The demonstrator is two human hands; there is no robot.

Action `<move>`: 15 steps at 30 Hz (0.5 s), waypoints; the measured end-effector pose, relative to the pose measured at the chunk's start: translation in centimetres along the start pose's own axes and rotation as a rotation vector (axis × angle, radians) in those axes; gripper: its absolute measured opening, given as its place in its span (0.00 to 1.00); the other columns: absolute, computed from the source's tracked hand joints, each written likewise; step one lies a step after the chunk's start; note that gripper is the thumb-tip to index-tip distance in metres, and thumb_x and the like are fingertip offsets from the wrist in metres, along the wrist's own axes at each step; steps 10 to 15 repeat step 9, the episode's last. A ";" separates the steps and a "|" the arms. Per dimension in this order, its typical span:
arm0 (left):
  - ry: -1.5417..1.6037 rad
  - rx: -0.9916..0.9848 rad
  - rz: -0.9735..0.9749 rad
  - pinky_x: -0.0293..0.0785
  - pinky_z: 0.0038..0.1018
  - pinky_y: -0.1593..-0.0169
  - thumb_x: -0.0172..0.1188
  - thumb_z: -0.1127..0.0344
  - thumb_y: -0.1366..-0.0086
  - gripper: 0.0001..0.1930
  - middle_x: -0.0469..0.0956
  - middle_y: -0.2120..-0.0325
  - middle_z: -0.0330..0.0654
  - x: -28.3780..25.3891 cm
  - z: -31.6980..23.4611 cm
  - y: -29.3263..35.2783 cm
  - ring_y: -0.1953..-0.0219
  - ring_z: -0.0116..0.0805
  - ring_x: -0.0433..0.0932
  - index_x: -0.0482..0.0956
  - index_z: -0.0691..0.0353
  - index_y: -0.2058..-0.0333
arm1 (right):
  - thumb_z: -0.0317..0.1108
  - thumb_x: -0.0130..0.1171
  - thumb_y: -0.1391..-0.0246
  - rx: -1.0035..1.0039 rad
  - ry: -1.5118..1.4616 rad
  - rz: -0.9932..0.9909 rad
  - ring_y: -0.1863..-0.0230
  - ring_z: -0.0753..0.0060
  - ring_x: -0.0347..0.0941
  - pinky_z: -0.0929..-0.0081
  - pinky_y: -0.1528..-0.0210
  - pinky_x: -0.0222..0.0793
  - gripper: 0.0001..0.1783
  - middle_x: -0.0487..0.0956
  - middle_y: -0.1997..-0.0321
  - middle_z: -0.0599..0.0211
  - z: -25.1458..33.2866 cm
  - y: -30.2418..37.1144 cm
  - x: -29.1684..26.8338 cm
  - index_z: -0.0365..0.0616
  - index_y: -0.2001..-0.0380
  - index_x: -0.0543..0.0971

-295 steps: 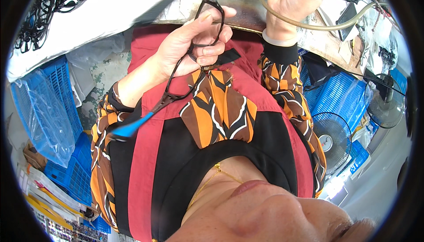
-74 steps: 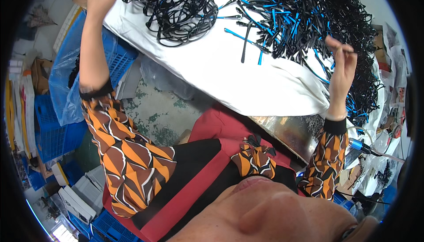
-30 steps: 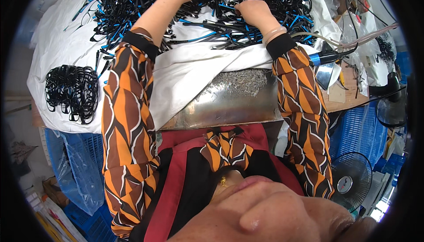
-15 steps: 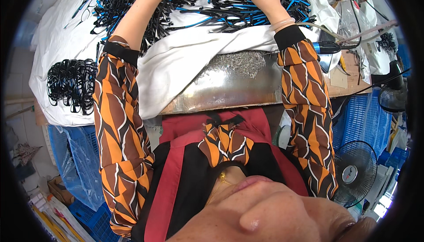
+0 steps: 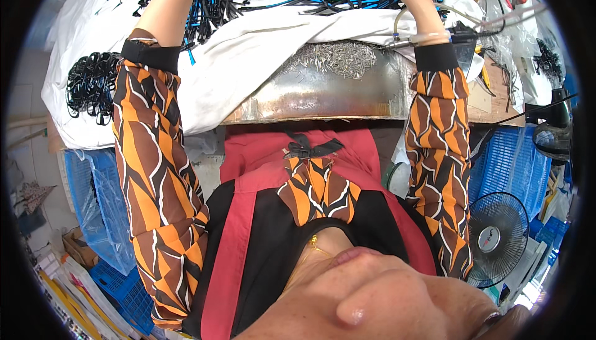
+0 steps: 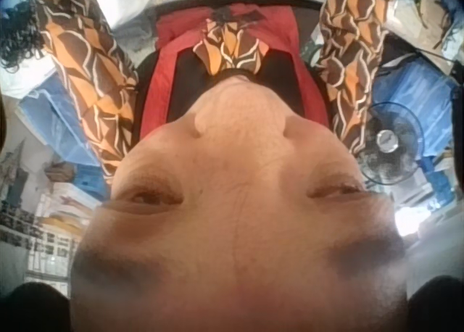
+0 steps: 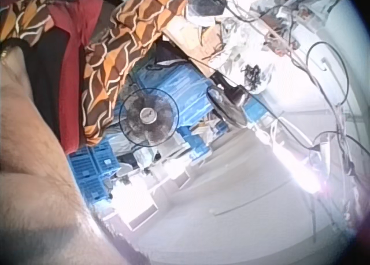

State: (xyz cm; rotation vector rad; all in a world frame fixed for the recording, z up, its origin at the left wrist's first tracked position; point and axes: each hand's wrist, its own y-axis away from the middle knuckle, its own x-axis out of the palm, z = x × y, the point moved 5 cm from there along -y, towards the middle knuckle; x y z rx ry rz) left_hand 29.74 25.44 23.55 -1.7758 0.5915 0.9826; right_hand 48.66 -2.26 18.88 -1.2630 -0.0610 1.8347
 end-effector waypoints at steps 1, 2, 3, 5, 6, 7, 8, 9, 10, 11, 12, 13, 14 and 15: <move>0.079 0.020 -0.068 0.73 0.43 0.40 0.49 0.77 0.36 0.29 0.78 0.47 0.65 -0.3 -0.2 0.2 0.42 0.60 0.77 0.65 0.71 0.35 | 0.38 0.57 0.38 0.072 -0.147 0.051 0.64 0.60 0.83 0.63 0.58 0.75 0.15 0.85 0.69 0.58 -0.3 0.6 -0.1 0.37 0.55 0.79; 0.041 0.014 -0.075 0.72 0.41 0.38 0.49 0.78 0.36 0.25 0.77 0.44 0.63 -0.2 -0.4 0.5 0.41 0.58 0.76 0.70 0.71 0.39 | 0.36 0.58 0.37 0.085 -0.327 0.047 0.65 0.69 0.82 0.71 0.60 0.74 0.15 0.85 0.69 0.63 -0.1 1.3 0.2 0.38 0.52 0.78; 0.002 -0.001 0.008 0.72 0.41 0.38 0.49 0.78 0.36 0.24 0.77 0.44 0.62 -0.1 -0.6 0.5 0.40 0.57 0.76 0.71 0.71 0.40 | 0.35 0.58 0.36 0.079 -0.487 0.070 0.66 0.73 0.81 0.74 0.61 0.73 0.15 0.85 0.68 0.65 0.3 2.4 0.8 0.38 0.51 0.78; 0.089 -0.052 0.019 0.74 0.39 0.41 0.50 0.78 0.37 0.23 0.79 0.46 0.60 -1.1 -1.1 0.8 0.42 0.54 0.78 0.73 0.70 0.41 | 0.35 0.58 0.35 0.024 -0.661 0.095 0.68 0.80 0.76 0.78 0.63 0.72 0.16 0.85 0.66 0.69 1.1 4.5 1.3 0.38 0.48 0.76; 0.214 -0.086 -0.051 0.76 0.38 0.44 0.50 0.78 0.37 0.23 0.80 0.48 0.59 -2.1 -1.6 1.3 0.44 0.52 0.79 0.74 0.69 0.42 | 0.34 0.58 0.35 0.076 -0.655 0.084 0.69 0.82 0.75 0.80 0.64 0.71 0.15 0.85 0.66 0.69 1.1 5.4 1.5 0.38 0.48 0.76; 0.316 -0.214 0.020 0.78 0.34 0.53 0.52 0.77 0.40 0.26 0.82 0.53 0.55 -2.7 -1.7 2.0 0.52 0.45 0.82 0.75 0.64 0.41 | 0.35 0.58 0.34 0.089 -0.775 0.075 0.69 0.82 0.75 0.81 0.64 0.70 0.16 0.85 0.65 0.69 1.2 6.7 1.7 0.39 0.48 0.76; 0.354 -0.408 0.113 0.76 0.30 0.60 0.53 0.77 0.42 0.28 0.83 0.57 0.53 -3.2 -2.0 2.3 0.60 0.37 0.82 0.75 0.57 0.40 | 0.35 0.58 0.34 0.105 -0.895 0.067 0.69 0.83 0.75 0.82 0.64 0.70 0.16 0.85 0.65 0.69 1.2 8.0 2.0 0.40 0.47 0.76; 0.370 -0.434 0.134 0.77 0.30 0.59 0.55 0.76 0.41 0.29 0.83 0.56 0.52 -3.6 -3.0 3.2 0.59 0.36 0.83 0.73 0.57 0.39 | 0.38 0.59 0.33 0.011 -1.016 0.024 0.68 0.81 0.75 0.80 0.65 0.71 0.23 0.86 0.64 0.69 1.8 9.6 2.5 0.40 0.40 0.72; 0.370 -0.434 0.134 0.77 0.30 0.59 0.55 0.76 0.41 0.29 0.83 0.56 0.52 -3.6 -3.0 3.2 0.59 0.36 0.83 0.73 0.57 0.39 | 0.38 0.59 0.33 0.011 -1.016 0.024 0.68 0.81 0.75 0.80 0.65 0.71 0.23 0.86 0.64 0.69 1.8 9.6 2.5 0.40 0.40 0.72; 0.370 -0.434 0.134 0.77 0.30 0.59 0.55 0.76 0.41 0.29 0.83 0.56 0.52 -3.6 -3.0 3.2 0.59 0.36 0.83 0.73 0.57 0.39 | 0.38 0.59 0.33 0.011 -1.016 0.024 0.68 0.81 0.75 0.80 0.65 0.71 0.23 0.86 0.64 0.69 1.8 9.6 2.5 0.40 0.40 0.72; 0.370 -0.434 0.134 0.77 0.30 0.59 0.55 0.76 0.41 0.29 0.83 0.56 0.52 -3.6 -3.0 3.2 0.59 0.36 0.83 0.73 0.57 0.39 | 0.38 0.59 0.33 0.011 -1.016 0.024 0.68 0.81 0.75 0.80 0.65 0.71 0.23 0.86 0.64 0.69 1.8 9.6 2.5 0.40 0.40 0.72; 0.370 -0.434 0.134 0.77 0.30 0.59 0.55 0.76 0.41 0.29 0.83 0.56 0.52 -3.6 -3.0 3.2 0.59 0.36 0.83 0.73 0.57 0.39 | 0.38 0.59 0.33 0.011 -1.016 0.024 0.68 0.81 0.75 0.80 0.65 0.71 0.23 0.86 0.64 0.69 1.8 9.6 2.5 0.40 0.40 0.72; 0.370 -0.434 0.134 0.77 0.30 0.59 0.55 0.76 0.41 0.29 0.83 0.56 0.52 -3.6 -3.0 3.2 0.59 0.36 0.83 0.73 0.57 0.39 | 0.38 0.59 0.33 0.011 -1.016 0.024 0.68 0.81 0.75 0.80 0.65 0.71 0.23 0.86 0.64 0.69 1.8 9.6 2.5 0.40 0.40 0.72; 0.370 -0.434 0.134 0.77 0.30 0.59 0.55 0.76 0.41 0.29 0.83 0.56 0.52 -3.6 -3.0 3.2 0.59 0.36 0.83 0.73 0.57 0.39 | 0.38 0.59 0.33 0.011 -1.016 0.024 0.68 0.81 0.75 0.80 0.65 0.71 0.23 0.86 0.64 0.69 1.8 9.6 2.5 0.40 0.40 0.72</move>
